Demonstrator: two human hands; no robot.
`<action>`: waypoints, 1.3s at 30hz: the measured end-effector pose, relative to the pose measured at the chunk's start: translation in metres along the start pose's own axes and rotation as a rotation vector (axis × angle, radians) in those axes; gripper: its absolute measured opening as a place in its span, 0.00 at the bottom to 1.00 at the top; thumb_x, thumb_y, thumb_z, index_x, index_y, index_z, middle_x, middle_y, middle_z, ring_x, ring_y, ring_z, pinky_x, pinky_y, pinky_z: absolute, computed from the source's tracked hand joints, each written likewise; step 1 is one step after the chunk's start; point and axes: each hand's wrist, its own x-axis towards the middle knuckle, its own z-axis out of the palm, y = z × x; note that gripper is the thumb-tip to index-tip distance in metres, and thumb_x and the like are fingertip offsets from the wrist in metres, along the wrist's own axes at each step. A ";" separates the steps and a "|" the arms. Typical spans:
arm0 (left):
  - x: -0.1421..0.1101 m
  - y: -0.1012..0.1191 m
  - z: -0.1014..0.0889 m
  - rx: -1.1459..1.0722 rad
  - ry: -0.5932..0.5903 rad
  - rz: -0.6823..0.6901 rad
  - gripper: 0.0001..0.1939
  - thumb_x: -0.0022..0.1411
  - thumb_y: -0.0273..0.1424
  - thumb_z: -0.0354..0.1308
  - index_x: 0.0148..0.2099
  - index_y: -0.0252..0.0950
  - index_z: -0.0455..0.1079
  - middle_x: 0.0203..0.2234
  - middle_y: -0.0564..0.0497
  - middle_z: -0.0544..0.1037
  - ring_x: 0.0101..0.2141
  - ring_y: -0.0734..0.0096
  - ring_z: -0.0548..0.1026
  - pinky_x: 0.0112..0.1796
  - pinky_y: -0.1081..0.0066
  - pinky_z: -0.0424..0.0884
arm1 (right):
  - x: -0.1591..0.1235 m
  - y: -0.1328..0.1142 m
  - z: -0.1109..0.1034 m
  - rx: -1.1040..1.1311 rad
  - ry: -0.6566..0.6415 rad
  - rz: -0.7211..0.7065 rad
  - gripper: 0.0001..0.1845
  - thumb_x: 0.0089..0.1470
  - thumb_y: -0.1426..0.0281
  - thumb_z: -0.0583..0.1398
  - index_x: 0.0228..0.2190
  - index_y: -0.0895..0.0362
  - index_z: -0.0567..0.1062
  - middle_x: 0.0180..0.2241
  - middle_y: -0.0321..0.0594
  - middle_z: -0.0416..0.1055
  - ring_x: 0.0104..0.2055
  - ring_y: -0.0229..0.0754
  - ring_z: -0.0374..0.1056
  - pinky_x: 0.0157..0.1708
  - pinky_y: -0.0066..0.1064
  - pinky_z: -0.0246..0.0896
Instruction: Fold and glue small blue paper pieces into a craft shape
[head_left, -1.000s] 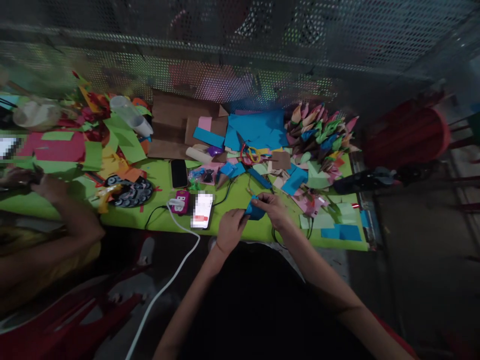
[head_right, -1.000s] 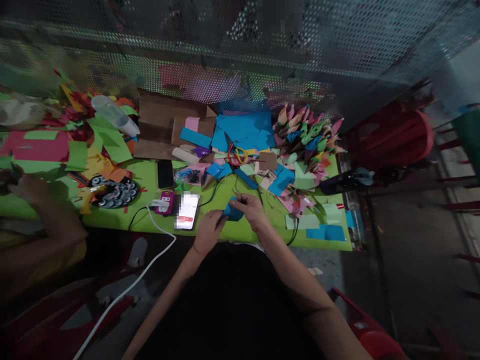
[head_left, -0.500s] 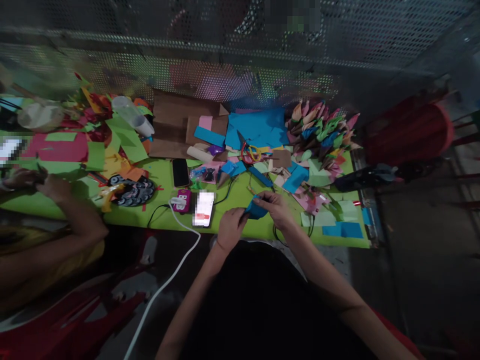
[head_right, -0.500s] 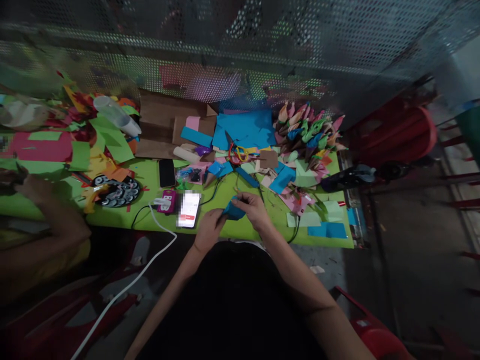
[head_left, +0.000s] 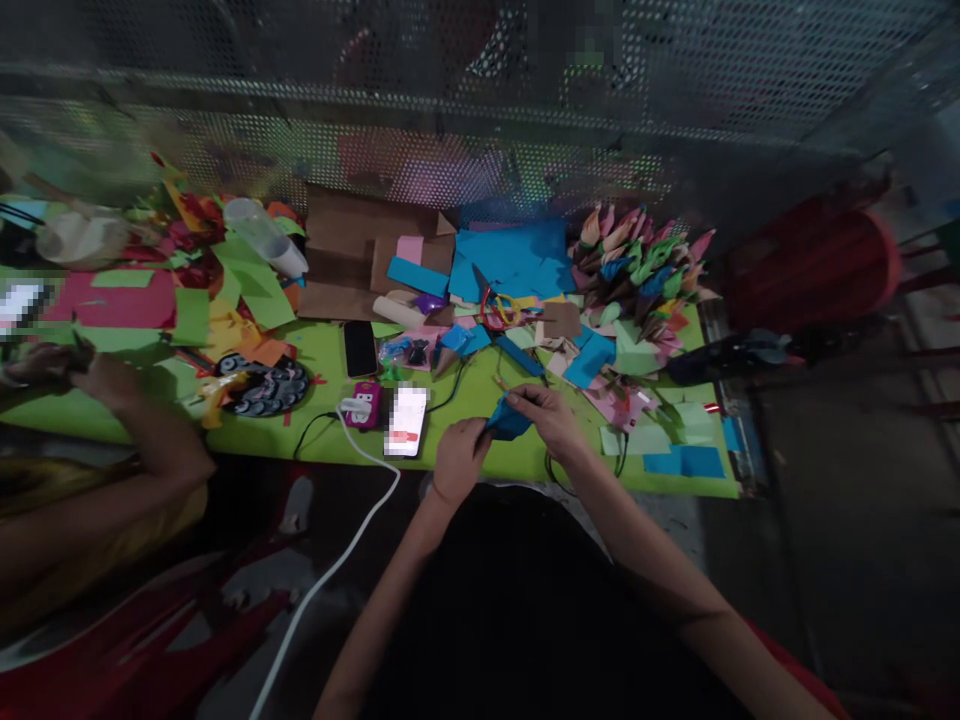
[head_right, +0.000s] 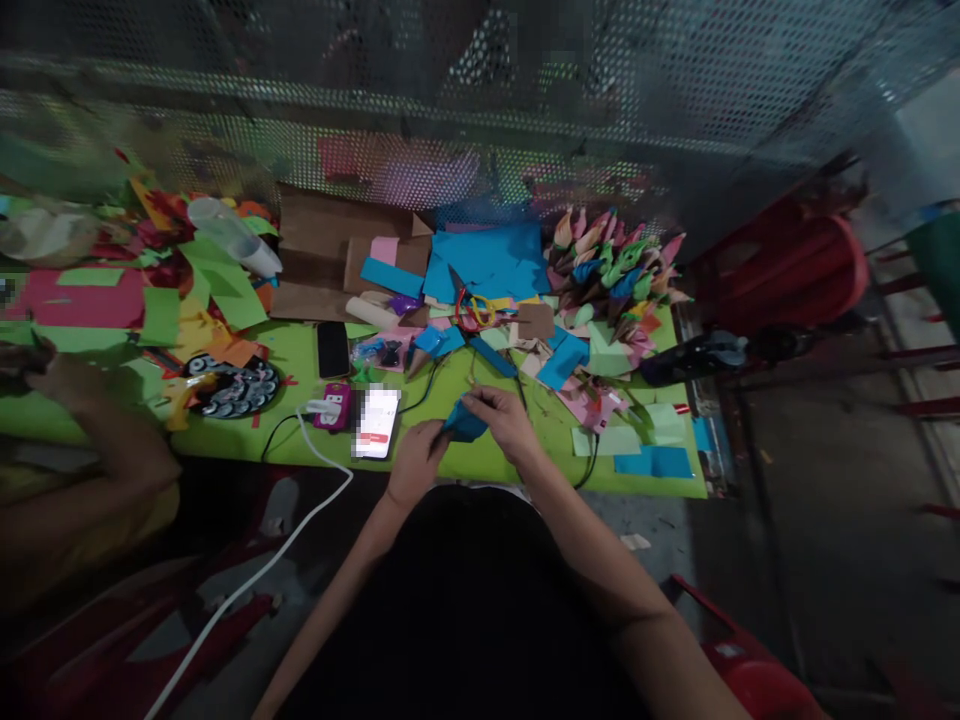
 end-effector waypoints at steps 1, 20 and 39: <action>0.000 0.000 0.000 -0.005 0.005 0.000 0.09 0.70 0.30 0.51 0.39 0.37 0.71 0.30 0.47 0.78 0.33 0.64 0.74 0.36 0.66 0.66 | 0.000 0.001 -0.001 0.000 0.012 0.005 0.28 0.36 0.43 0.70 0.22 0.55 0.76 0.21 0.34 0.69 0.25 0.37 0.60 0.27 0.31 0.56; 0.003 -0.001 -0.004 -0.051 0.040 -0.017 0.13 0.72 0.34 0.50 0.34 0.37 0.69 0.27 0.49 0.75 0.31 0.66 0.72 0.33 0.69 0.63 | 0.008 0.005 0.001 0.028 0.065 -0.038 0.26 0.41 0.43 0.68 0.24 0.54 0.76 0.23 0.34 0.70 0.27 0.38 0.62 0.29 0.31 0.57; 0.011 0.004 -0.005 0.016 0.032 0.027 0.15 0.73 0.33 0.47 0.34 0.37 0.68 0.27 0.50 0.74 0.30 0.68 0.71 0.32 0.69 0.61 | 0.009 0.007 -0.002 -0.034 0.130 -0.062 0.25 0.34 0.49 0.72 0.26 0.54 0.76 0.24 0.35 0.70 0.29 0.39 0.64 0.30 0.32 0.60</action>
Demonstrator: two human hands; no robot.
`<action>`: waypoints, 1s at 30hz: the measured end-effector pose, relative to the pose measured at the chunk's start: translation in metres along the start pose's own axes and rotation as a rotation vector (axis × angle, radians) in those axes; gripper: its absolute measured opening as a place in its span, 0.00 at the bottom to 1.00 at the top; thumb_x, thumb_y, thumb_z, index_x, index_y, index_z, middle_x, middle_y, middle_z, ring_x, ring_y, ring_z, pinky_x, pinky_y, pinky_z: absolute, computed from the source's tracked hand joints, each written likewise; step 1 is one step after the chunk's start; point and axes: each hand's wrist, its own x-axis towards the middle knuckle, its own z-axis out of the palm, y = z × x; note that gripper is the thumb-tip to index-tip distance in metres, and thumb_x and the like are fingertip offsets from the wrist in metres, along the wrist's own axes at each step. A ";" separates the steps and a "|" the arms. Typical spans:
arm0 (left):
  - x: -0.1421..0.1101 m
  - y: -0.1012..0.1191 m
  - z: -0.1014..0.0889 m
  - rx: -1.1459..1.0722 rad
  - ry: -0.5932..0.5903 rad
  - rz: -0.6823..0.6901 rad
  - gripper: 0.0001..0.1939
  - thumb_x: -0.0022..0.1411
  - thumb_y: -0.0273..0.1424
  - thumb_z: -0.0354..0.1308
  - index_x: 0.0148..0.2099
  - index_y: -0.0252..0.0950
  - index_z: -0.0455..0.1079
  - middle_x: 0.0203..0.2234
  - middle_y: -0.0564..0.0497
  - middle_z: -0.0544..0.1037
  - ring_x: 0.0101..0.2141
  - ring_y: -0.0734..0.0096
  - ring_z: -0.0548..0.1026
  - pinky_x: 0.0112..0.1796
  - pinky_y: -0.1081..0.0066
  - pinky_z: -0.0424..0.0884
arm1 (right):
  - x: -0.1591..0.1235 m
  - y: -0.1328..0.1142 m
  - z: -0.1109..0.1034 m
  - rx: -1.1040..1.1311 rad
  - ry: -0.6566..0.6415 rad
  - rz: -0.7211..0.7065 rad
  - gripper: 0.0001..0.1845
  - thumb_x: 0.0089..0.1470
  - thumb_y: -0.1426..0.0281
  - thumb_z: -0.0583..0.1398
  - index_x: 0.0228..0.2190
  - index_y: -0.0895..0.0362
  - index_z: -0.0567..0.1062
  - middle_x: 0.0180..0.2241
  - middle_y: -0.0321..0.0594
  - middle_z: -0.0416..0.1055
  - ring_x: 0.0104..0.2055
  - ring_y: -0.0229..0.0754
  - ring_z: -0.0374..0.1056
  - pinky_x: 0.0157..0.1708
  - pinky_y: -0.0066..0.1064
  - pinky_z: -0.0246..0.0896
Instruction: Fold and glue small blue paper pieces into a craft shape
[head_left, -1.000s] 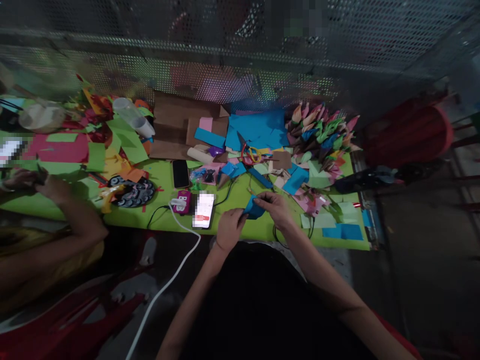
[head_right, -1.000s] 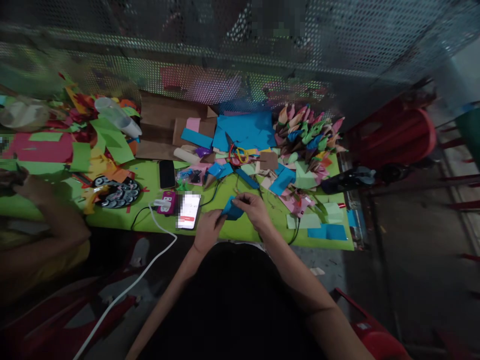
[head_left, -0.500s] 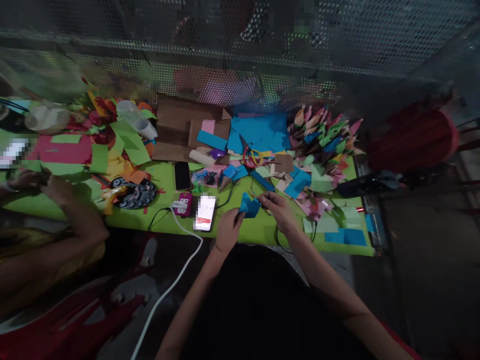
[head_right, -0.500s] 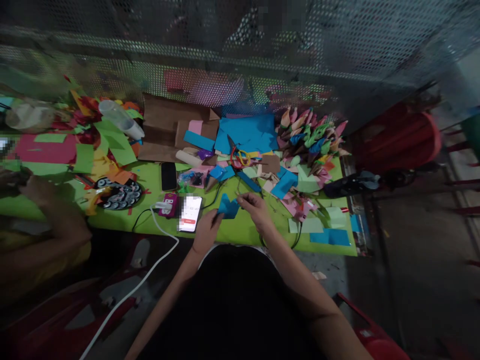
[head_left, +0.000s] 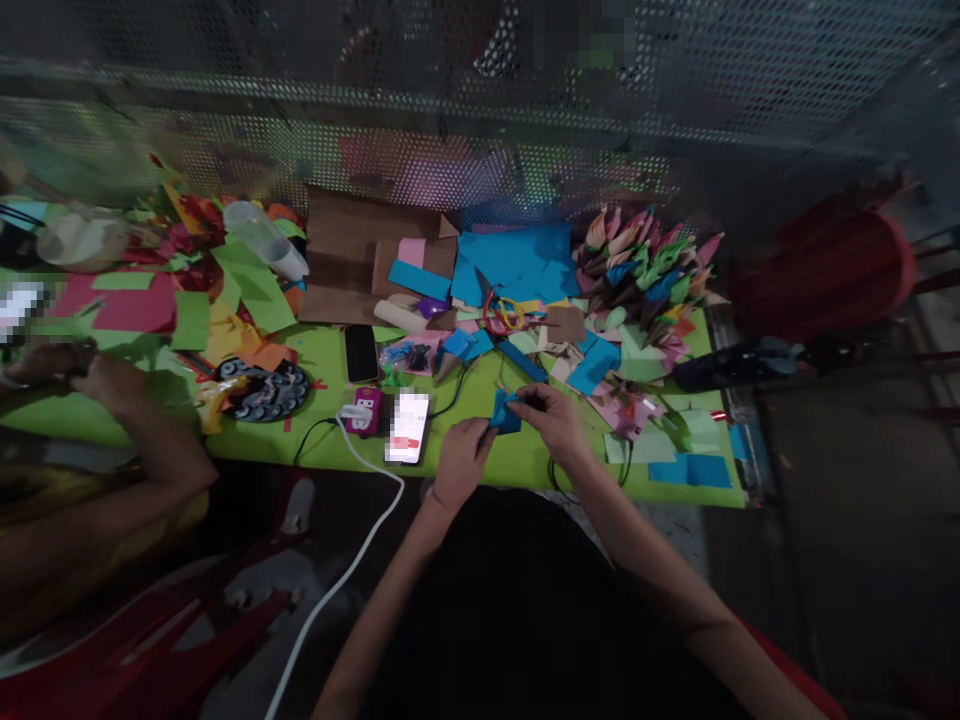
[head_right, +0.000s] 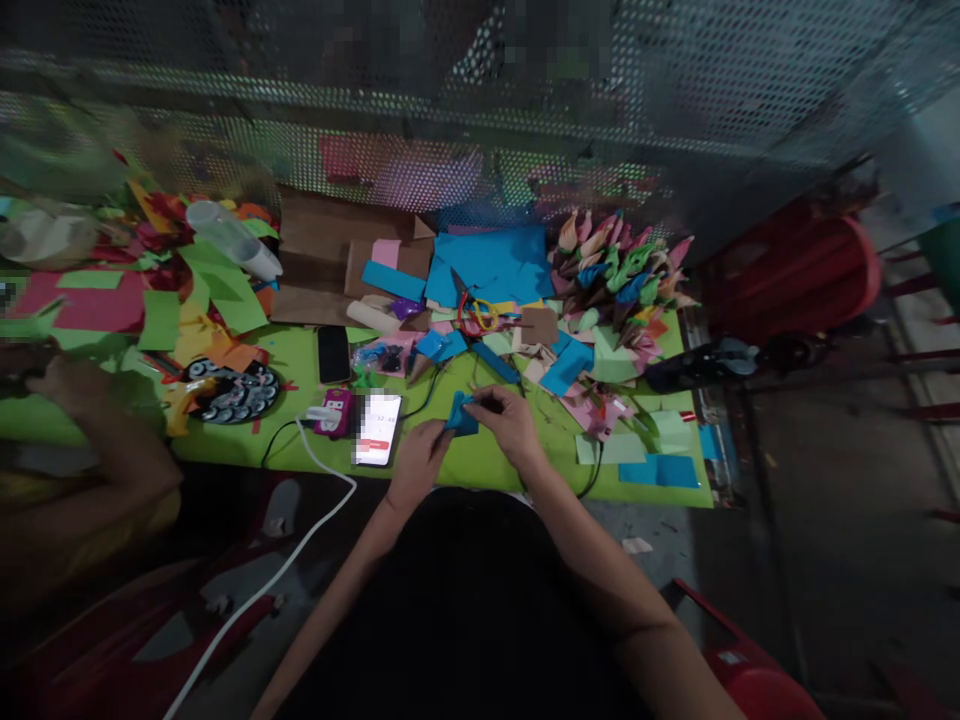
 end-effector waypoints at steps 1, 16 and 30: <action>0.000 0.000 0.000 0.012 0.006 0.003 0.14 0.73 0.33 0.47 0.35 0.37 0.69 0.28 0.50 0.75 0.30 0.68 0.71 0.32 0.69 0.61 | 0.000 0.000 0.000 0.017 0.003 0.005 0.25 0.34 0.48 0.72 0.26 0.54 0.75 0.25 0.35 0.70 0.29 0.39 0.64 0.30 0.31 0.60; -0.002 -0.003 0.002 0.053 0.028 0.019 0.14 0.73 0.33 0.48 0.36 0.37 0.71 0.29 0.49 0.76 0.32 0.66 0.73 0.33 0.68 0.64 | 0.004 0.006 0.001 0.129 -0.111 0.110 0.24 0.35 0.50 0.73 0.19 0.54 0.73 0.20 0.32 0.66 0.25 0.36 0.58 0.29 0.31 0.55; -0.001 -0.005 0.006 0.108 0.036 0.020 0.13 0.73 0.33 0.49 0.37 0.37 0.71 0.30 0.49 0.77 0.33 0.66 0.74 0.34 0.67 0.64 | 0.006 0.001 -0.001 0.115 -0.136 0.127 0.26 0.34 0.47 0.73 0.20 0.54 0.74 0.20 0.32 0.66 0.25 0.36 0.59 0.30 0.32 0.55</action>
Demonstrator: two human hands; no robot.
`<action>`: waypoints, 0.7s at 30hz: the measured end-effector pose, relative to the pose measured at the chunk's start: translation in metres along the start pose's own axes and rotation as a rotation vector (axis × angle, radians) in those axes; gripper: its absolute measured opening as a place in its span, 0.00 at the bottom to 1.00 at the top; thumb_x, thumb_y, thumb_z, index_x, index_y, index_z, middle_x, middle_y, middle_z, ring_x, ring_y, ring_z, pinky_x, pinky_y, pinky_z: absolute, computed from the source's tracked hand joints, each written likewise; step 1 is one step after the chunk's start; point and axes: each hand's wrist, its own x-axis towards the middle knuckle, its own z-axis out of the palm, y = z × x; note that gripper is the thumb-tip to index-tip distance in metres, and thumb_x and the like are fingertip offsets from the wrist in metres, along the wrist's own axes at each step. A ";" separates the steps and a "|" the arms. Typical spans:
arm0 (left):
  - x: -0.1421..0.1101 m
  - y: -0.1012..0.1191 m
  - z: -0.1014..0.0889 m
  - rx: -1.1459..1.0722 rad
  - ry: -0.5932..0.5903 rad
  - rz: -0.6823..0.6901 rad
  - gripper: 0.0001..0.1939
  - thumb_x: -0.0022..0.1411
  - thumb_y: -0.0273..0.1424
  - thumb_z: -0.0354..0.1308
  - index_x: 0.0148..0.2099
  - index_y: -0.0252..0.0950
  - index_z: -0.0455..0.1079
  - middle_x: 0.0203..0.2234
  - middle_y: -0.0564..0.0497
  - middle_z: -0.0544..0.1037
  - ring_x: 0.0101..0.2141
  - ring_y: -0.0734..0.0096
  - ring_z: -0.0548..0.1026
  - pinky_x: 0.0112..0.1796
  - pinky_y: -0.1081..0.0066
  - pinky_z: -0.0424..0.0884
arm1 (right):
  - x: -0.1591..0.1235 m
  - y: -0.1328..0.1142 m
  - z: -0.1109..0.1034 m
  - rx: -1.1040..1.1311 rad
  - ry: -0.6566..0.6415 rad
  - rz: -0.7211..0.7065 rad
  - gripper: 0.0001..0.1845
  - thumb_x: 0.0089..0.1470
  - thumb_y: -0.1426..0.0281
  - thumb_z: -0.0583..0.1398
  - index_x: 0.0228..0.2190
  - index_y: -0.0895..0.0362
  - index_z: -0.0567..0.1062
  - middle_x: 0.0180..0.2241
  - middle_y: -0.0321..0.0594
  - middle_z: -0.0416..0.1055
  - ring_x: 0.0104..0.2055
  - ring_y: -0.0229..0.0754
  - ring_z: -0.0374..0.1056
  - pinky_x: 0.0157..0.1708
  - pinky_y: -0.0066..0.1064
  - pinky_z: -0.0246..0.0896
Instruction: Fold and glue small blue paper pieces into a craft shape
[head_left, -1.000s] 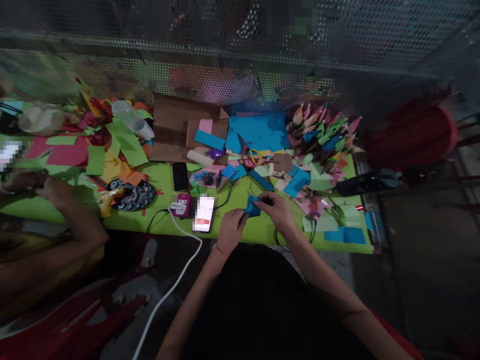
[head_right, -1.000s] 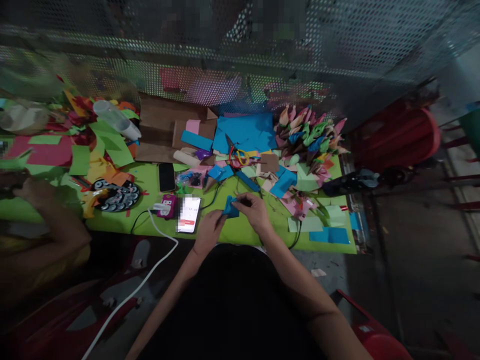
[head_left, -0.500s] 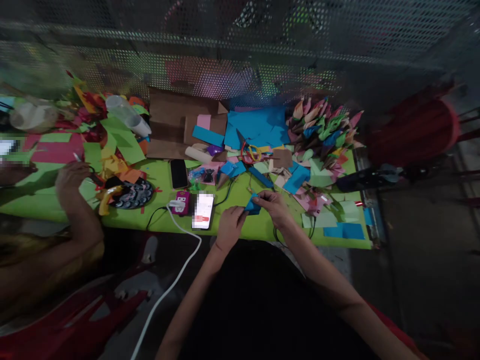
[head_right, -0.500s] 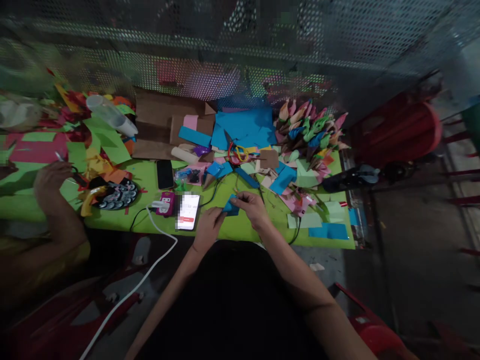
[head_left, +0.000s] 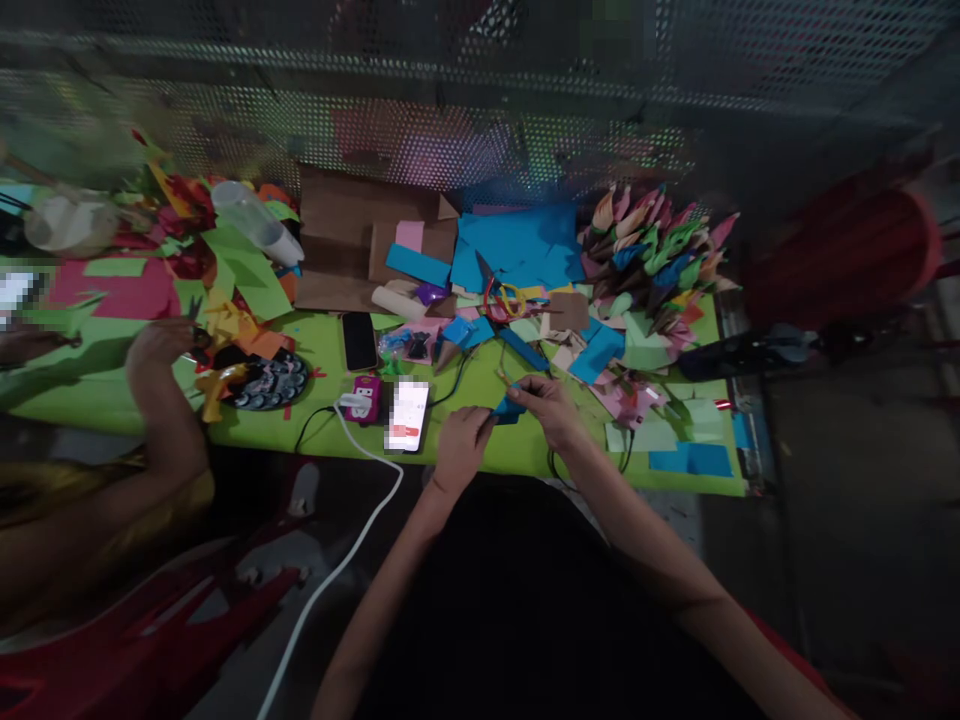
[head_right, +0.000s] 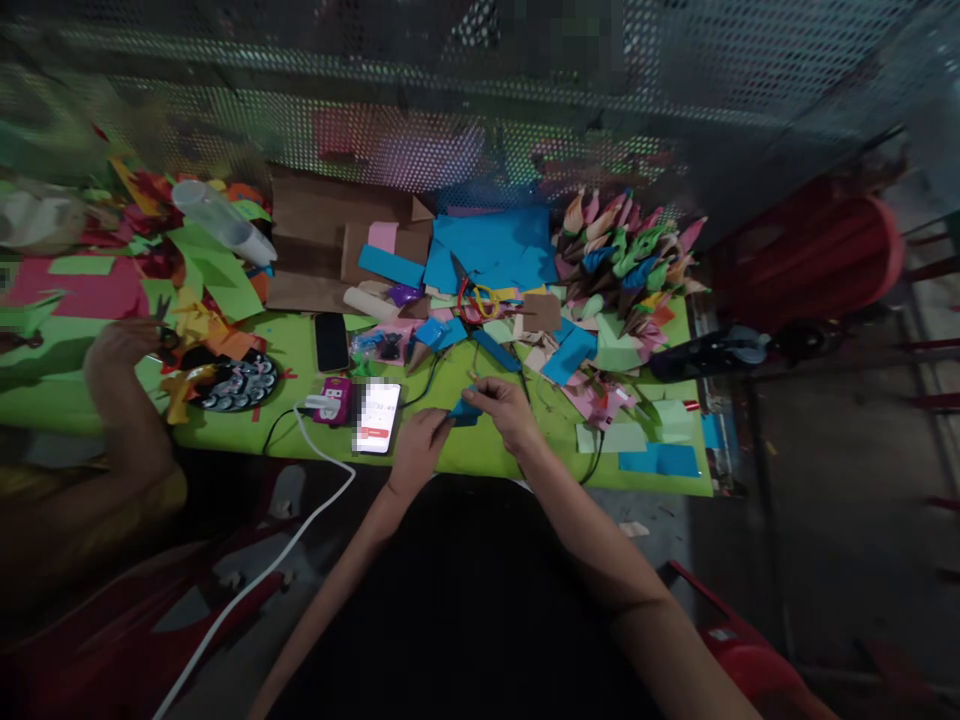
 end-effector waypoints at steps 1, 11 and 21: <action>0.000 0.000 0.001 0.000 -0.007 -0.005 0.13 0.73 0.34 0.49 0.37 0.37 0.71 0.30 0.49 0.77 0.33 0.66 0.74 0.34 0.67 0.65 | 0.000 0.000 0.000 0.005 0.003 -0.007 0.26 0.34 0.47 0.73 0.20 0.54 0.73 0.20 0.32 0.66 0.25 0.36 0.58 0.29 0.32 0.55; 0.003 0.001 0.003 -0.024 -0.038 -0.024 0.13 0.73 0.33 0.49 0.38 0.36 0.72 0.31 0.47 0.78 0.34 0.65 0.74 0.35 0.67 0.65 | 0.001 0.002 0.000 0.003 0.021 -0.020 0.26 0.36 0.47 0.72 0.21 0.54 0.73 0.20 0.32 0.65 0.25 0.36 0.58 0.29 0.32 0.55; 0.004 0.001 0.004 -0.041 -0.036 -0.011 0.13 0.73 0.33 0.49 0.39 0.36 0.72 0.32 0.48 0.77 0.35 0.66 0.74 0.36 0.68 0.65 | 0.003 0.006 -0.005 -0.019 0.047 -0.027 0.27 0.35 0.46 0.72 0.20 0.55 0.73 0.20 0.32 0.65 0.25 0.36 0.58 0.28 0.32 0.54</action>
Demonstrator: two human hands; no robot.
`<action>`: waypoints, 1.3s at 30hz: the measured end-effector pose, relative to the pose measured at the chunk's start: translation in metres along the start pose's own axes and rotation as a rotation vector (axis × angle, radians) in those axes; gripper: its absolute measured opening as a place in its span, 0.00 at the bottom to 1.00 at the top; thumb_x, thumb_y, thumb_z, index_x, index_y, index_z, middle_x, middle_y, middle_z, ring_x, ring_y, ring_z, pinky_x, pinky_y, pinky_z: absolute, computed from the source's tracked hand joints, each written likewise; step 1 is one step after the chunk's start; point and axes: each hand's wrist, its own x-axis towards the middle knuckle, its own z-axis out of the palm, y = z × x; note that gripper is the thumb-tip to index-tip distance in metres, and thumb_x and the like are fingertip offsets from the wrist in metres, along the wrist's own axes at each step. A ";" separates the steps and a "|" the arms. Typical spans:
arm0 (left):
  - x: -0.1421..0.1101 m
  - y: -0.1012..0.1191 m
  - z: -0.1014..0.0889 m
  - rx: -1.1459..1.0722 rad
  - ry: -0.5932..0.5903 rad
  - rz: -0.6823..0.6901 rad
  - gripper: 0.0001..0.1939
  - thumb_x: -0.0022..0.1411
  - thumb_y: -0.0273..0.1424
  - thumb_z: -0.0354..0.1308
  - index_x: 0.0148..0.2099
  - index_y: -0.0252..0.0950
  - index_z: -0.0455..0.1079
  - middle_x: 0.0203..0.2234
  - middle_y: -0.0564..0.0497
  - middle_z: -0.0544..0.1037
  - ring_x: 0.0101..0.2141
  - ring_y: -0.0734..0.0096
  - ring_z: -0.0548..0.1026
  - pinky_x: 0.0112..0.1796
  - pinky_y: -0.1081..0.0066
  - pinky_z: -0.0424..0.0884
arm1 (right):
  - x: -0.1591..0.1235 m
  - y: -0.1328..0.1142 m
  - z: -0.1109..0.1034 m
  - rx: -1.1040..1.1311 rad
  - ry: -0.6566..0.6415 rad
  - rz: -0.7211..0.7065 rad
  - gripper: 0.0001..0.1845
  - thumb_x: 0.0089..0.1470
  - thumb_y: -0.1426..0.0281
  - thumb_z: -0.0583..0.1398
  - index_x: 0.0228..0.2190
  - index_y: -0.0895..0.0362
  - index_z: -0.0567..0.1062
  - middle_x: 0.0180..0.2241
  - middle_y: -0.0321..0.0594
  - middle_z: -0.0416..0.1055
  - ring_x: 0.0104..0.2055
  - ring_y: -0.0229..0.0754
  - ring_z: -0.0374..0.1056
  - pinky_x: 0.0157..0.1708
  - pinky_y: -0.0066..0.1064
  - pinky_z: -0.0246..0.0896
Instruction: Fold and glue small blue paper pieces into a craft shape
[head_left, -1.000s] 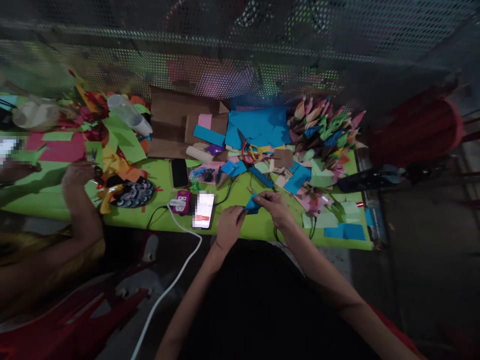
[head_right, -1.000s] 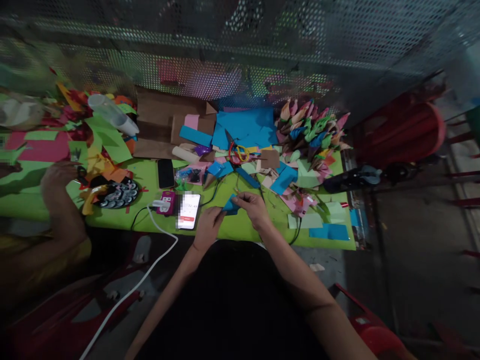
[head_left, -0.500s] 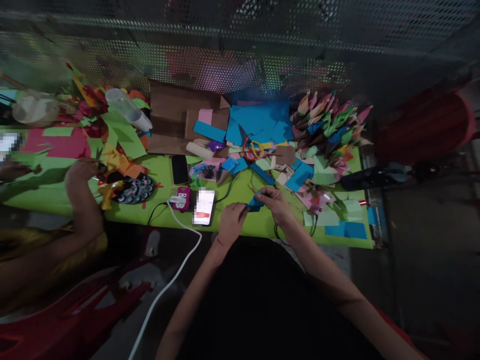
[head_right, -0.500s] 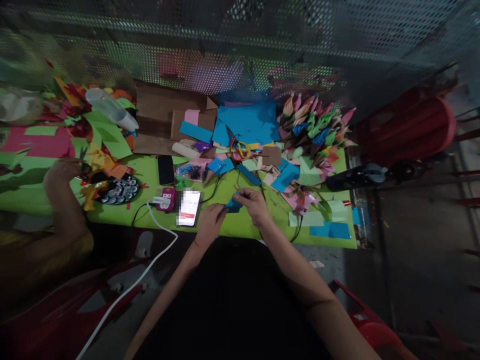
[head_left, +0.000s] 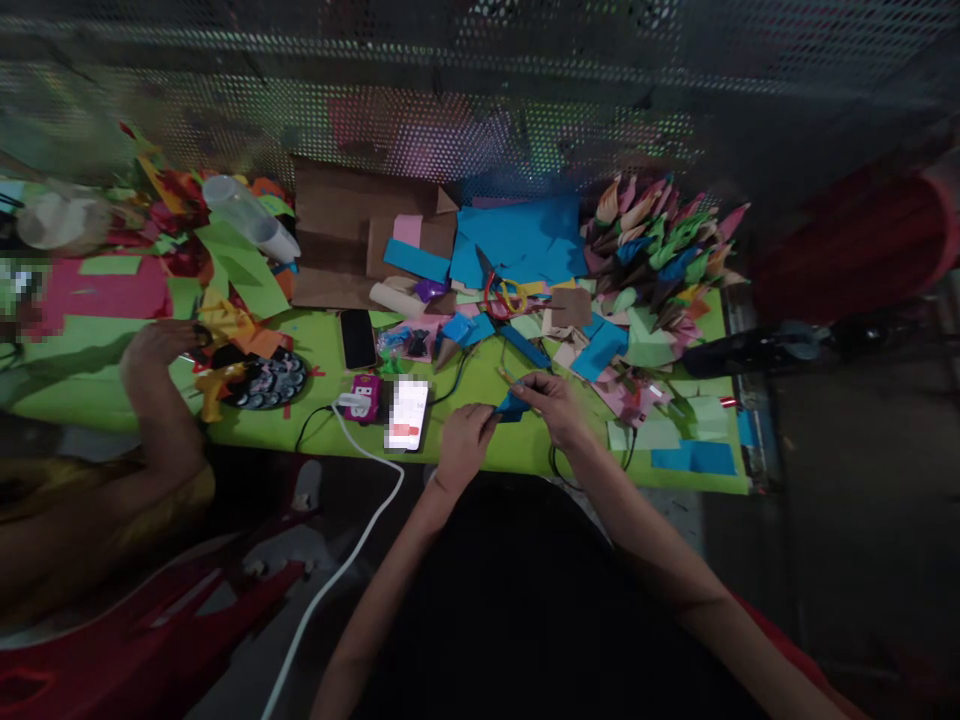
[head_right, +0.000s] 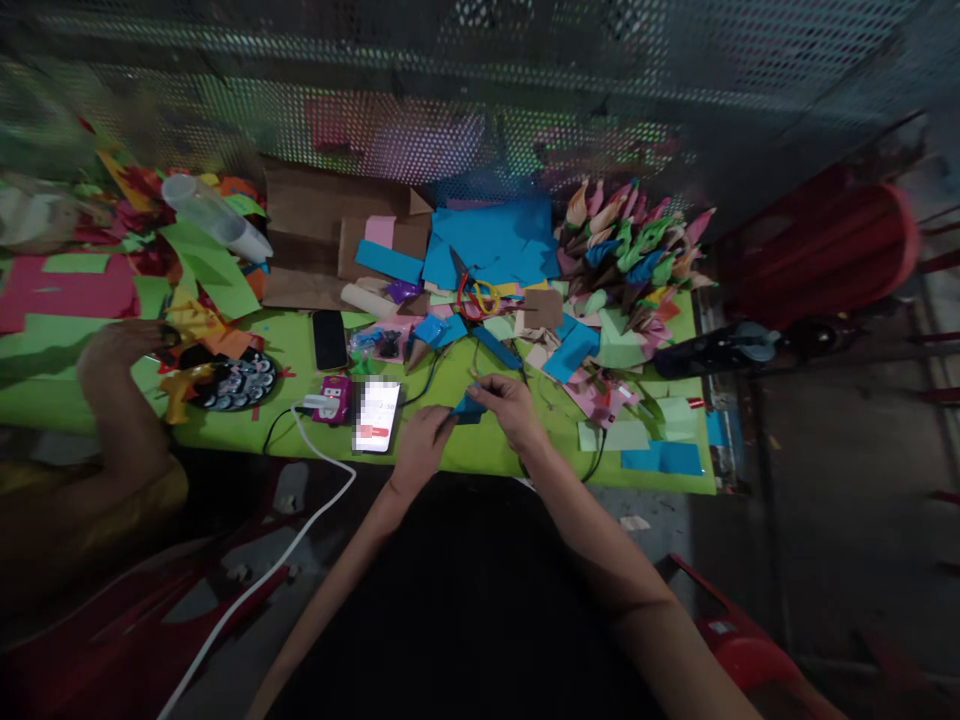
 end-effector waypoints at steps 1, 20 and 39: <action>0.000 0.000 0.000 0.003 -0.003 -0.003 0.13 0.73 0.33 0.49 0.39 0.36 0.72 0.32 0.48 0.77 0.35 0.66 0.73 0.36 0.68 0.65 | 0.000 0.000 0.000 -0.003 0.002 -0.004 0.27 0.36 0.46 0.72 0.20 0.55 0.73 0.20 0.32 0.65 0.25 0.36 0.59 0.28 0.32 0.54; -0.002 0.002 -0.003 0.009 -0.014 -0.011 0.11 0.72 0.31 0.49 0.39 0.37 0.72 0.32 0.48 0.77 0.35 0.65 0.74 0.36 0.67 0.65 | -0.005 -0.006 0.007 -0.047 0.017 -0.034 0.24 0.38 0.47 0.69 0.19 0.54 0.71 0.19 0.32 0.61 0.24 0.37 0.55 0.28 0.32 0.53; -0.002 0.002 0.000 0.003 -0.028 -0.003 0.10 0.71 0.29 0.50 0.39 0.37 0.72 0.31 0.48 0.77 0.35 0.65 0.74 0.36 0.67 0.66 | -0.003 -0.003 0.004 -0.069 0.005 -0.036 0.28 0.37 0.42 0.69 0.20 0.54 0.73 0.20 0.34 0.66 0.26 0.38 0.59 0.30 0.32 0.58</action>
